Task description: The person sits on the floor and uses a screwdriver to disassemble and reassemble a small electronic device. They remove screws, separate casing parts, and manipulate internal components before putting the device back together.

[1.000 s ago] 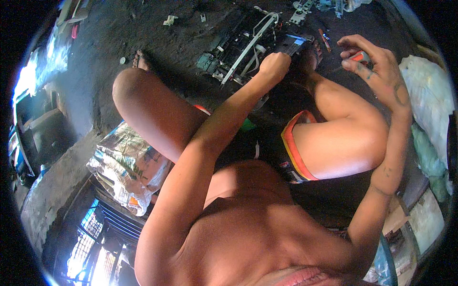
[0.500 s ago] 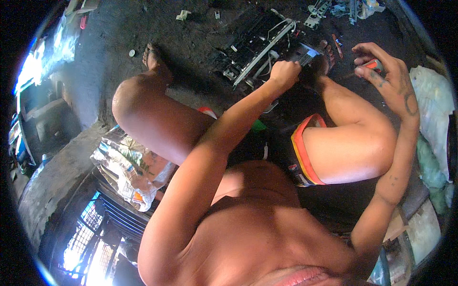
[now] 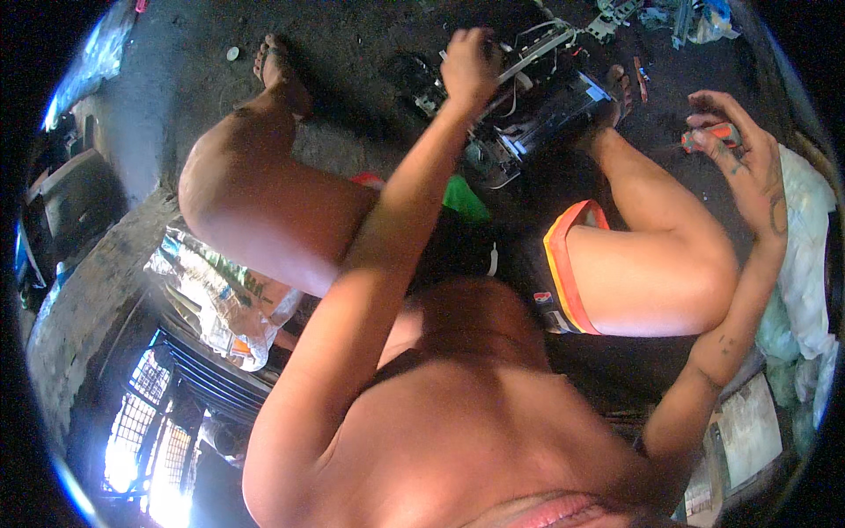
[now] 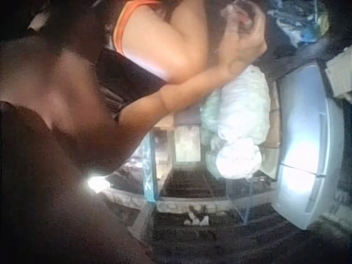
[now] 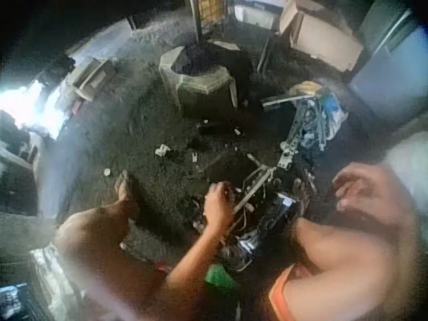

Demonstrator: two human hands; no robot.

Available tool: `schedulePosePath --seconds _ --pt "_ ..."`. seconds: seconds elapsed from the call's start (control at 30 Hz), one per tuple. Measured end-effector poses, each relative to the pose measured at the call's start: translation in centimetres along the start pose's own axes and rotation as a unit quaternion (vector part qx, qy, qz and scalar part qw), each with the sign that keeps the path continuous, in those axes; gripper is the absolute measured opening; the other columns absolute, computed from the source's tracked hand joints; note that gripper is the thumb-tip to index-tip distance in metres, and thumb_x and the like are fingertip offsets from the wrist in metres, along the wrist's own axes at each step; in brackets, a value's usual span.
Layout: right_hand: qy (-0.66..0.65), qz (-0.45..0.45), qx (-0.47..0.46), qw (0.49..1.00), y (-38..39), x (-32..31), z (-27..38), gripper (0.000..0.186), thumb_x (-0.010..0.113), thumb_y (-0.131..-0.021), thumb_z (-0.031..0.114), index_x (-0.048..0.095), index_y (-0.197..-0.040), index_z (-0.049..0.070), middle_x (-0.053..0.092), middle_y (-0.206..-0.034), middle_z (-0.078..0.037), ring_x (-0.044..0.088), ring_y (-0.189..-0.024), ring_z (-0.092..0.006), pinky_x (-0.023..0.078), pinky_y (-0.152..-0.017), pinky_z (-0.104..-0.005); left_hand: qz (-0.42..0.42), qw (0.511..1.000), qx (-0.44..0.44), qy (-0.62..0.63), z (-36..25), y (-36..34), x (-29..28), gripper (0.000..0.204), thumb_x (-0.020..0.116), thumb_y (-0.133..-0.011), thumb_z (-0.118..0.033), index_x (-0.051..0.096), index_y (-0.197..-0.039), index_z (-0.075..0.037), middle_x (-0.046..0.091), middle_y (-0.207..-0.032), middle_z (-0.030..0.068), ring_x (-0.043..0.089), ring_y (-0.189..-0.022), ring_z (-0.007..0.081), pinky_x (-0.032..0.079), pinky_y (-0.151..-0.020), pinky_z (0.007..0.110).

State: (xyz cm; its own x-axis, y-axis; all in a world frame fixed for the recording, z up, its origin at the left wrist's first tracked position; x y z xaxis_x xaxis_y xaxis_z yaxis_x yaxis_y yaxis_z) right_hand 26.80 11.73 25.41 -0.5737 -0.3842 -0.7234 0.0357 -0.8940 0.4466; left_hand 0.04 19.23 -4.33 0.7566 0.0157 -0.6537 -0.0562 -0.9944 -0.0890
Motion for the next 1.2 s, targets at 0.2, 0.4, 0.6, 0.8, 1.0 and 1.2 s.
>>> schedulePosePath --seconds 0.2,0.4,0.6,0.8,1.0,1.2 --pt "0.014 0.004 0.000 1.000 -0.8 0.1 -0.3 0.043 0.071 -0.096 0.026 0.063 -0.133 0.005 0.074 -0.107 -0.012 0.073 -0.099 -0.0178 0.056 -0.092 -0.0310 0.201 0.973 0.039 -0.107 5.0 -4.7 0.6 0.037 0.073 -0.085 -0.025 0.072 -0.119 -0.008 0.068 -0.124 0.0256 0.065 -0.117 0.0401 0.053 -0.096 0.048" --pt "0.021 0.015 -0.005 1.000 -1.4 0.2 -0.7 0.045 0.071 -0.097 0.026 0.062 -0.135 0.005 0.073 -0.109 -0.012 0.072 -0.100 -0.0183 0.056 -0.093 -0.0319 0.222 0.973 0.060 -0.024 5.2 -5.6 -1.3 0.026 0.071 -0.087 -0.024 0.072 -0.106 -0.007 0.073 -0.103 0.0236 0.070 -0.101 0.0409 0.056 -0.085 0.049" --pt "0.044 0.017 0.008 0.999 -1.9 0.2 -0.7 0.043 0.069 -0.098 0.027 0.062 -0.136 0.006 0.073 -0.111 -0.012 0.071 -0.101 -0.0171 0.055 -0.096 -0.0318 0.350 0.929 -0.103 -0.059 6.8 -2.8 -1.9 0.025 0.070 -0.087 -0.029 0.075 -0.098 -0.007 0.074 -0.096 0.0209 0.071 -0.094 0.0423 0.057 -0.078 0.052" --pt "0.051 0.019 -0.009 0.999 -1.5 0.6 -0.4 0.043 0.068 -0.099 0.027 0.062 -0.136 0.006 0.072 -0.114 -0.012 0.071 -0.103 -0.0170 0.054 -0.097 -0.0317 0.305 0.933 -0.002 -0.194 9.1 0.3 -4.3 0.036 0.069 -0.089 -0.042 0.074 -0.113 -0.016 0.073 -0.113 0.0166 0.070 -0.108 0.0371 0.056 -0.090 0.050" --pt "0.052 0.048 -0.036 0.997 -1.6 0.6 -0.5 0.049 0.067 -0.100 0.030 0.059 -0.142 0.006 0.069 -0.124 -0.013 0.067 -0.116 -0.0199 0.053 -0.103 -0.0350 0.559 0.781 0.110 -0.255 14.2 3.0 -6.8 0.045 0.071 -0.089 -0.049 0.072 -0.125 -0.022 0.074 -0.119 0.0068 0.069 -0.115 0.0263 0.053 -0.097 0.049" --pt "0.051 0.034 -0.062 0.996 -0.5 -0.1 -0.2 0.048 0.069 -0.099 0.029 0.060 -0.140 0.006 0.070 -0.118 -0.013 0.068 -0.111 -0.0182 0.054 -0.098 -0.0335 0.418 0.741 0.279 -0.445 11.5 5.7 -7.7 0.035 0.061 -0.096 -0.025 0.067 -0.130 -0.026 0.067 -0.131 -0.0011 0.060 -0.122 0.0249 0.041 -0.106 0.051"
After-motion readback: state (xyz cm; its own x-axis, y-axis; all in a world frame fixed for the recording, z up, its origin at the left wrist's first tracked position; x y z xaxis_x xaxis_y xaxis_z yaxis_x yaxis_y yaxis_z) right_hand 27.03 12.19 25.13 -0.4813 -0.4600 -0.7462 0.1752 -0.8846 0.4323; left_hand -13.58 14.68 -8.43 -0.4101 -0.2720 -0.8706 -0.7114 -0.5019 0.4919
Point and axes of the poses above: each hand's wrist, its own y-axis away from the middle knuckle, its own x-axis out of the palm, z = x × y, the point moved 5 cm from there along -y, towards the middle knuckle
